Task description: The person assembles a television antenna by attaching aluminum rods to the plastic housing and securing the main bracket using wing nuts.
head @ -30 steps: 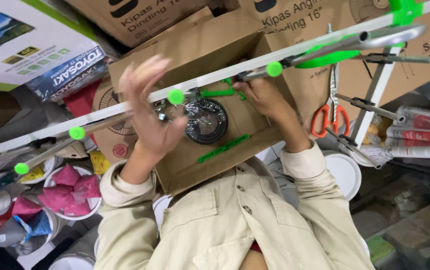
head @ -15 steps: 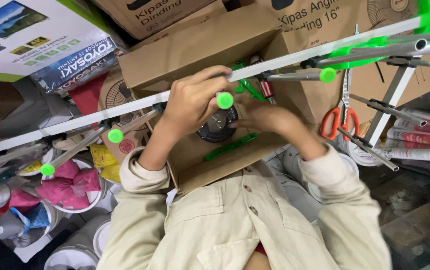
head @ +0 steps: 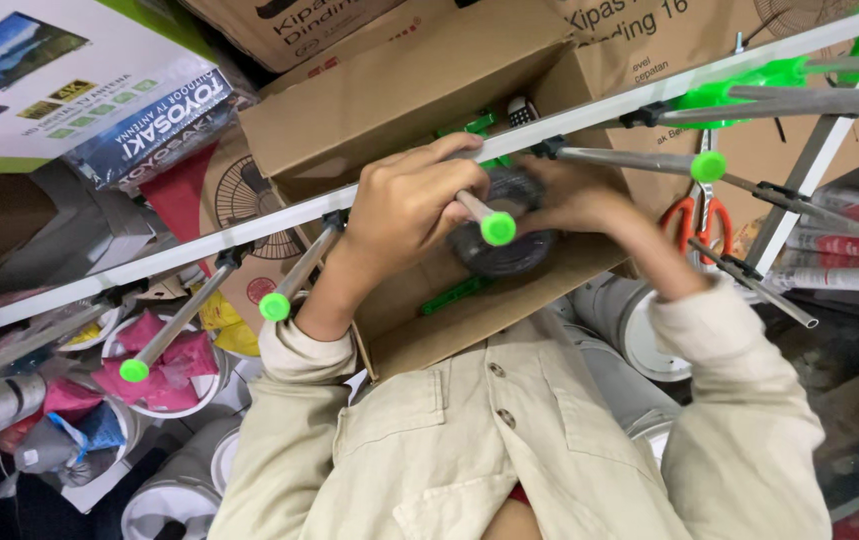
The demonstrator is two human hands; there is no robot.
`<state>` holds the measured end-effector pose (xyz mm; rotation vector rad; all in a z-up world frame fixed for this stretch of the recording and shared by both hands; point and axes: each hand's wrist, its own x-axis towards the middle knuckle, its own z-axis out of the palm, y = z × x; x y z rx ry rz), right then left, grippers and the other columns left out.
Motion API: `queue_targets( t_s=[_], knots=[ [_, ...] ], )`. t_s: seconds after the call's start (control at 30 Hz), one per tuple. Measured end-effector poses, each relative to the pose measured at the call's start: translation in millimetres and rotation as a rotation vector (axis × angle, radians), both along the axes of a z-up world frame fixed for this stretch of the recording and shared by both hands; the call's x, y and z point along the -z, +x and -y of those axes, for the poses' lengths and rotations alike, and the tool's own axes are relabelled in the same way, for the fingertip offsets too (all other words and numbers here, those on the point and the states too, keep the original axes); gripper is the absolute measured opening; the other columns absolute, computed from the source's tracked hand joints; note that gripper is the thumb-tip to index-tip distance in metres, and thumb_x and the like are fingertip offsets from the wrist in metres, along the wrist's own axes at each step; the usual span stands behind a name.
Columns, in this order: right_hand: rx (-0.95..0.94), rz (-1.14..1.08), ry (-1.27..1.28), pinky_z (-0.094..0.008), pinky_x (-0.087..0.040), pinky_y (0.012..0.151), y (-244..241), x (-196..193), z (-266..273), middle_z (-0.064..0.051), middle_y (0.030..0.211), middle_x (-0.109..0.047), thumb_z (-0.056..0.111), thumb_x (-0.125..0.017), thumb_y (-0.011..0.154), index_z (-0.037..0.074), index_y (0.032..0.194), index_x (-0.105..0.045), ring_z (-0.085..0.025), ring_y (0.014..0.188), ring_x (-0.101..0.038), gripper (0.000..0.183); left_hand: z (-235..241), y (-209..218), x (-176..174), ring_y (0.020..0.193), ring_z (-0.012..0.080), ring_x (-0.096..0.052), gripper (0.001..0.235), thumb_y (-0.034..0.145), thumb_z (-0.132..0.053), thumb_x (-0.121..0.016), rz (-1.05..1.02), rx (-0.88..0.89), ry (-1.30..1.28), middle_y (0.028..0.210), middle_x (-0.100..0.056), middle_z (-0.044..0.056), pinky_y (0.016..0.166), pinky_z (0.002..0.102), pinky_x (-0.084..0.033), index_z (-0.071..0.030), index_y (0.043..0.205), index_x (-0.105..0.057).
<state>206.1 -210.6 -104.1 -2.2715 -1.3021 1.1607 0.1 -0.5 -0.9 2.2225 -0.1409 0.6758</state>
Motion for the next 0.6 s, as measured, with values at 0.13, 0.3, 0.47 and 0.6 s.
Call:
queue_targets(
  t_s=[0.13, 0.3, 0.47, 0.6],
  knots=[
    [0.133, 0.167, 0.051, -0.044, -0.051, 0.097, -1.0, -50.5, 31.2, -0.023, 0.125, -0.068, 0.043, -0.09, 0.068, 0.004, 0.135, -0.058, -0.038, 0.116, -0.065, 0.084, 0.1, 3.4, 3.0, 0.107, 0.0343, -0.073, 0.03, 0.103, -0.041, -0.061, 0.029, 0.006, 0.027, 0.123, -0.07, 0.016, 0.089, 0.042, -0.058, -0.011, 0.104, -0.065],
    [0.155, 0.408, 0.094, -0.052, -0.048, 0.094, -15.8, -43.7, 49.6, -0.032, 0.133, -0.056, 0.041, -0.09, 0.068, 0.0, 0.145, -0.05, -0.05, 0.116, -0.057, 0.095, 0.1, 2.6, 1.9, 0.104, 0.0351, -0.072, 0.026, 0.102, -0.034, -0.064, 0.005, -0.002, 0.016, 0.121, -0.071, 0.018, 0.087, 0.042, -0.058, -0.009, 0.104, -0.066],
    [-0.028, 0.265, 0.137, -0.052, -0.05, 0.091, -3.6, 22.0, 41.5, -0.026, 0.117, -0.062, 0.036, -0.086, 0.069, 0.002, 0.124, -0.058, -0.046, 0.108, -0.062, 0.071, 2.1, 2.1, -2.0, 0.108, 0.0344, -0.072, 0.021, 0.099, -0.029, -0.068, -0.001, -0.013, 0.02, 0.116, -0.072, 0.018, 0.089, 0.042, -0.058, -0.008, 0.102, -0.065],
    [-0.111, 0.875, 0.019, -0.046, -0.053, 0.078, -19.1, 56.5, 34.2, -0.015, 0.113, -0.066, 0.014, -0.06, 0.103, 0.008, 0.131, -0.062, -0.034, 0.095, -0.067, 0.029, 2.6, 2.0, -5.4, 0.112, 0.0337, -0.072, 0.017, 0.097, -0.025, -0.07, -0.006, -0.004, 0.02, 0.11, -0.072, 0.017, 0.09, 0.043, -0.058, -0.008, 0.1, -0.066]
  ],
)
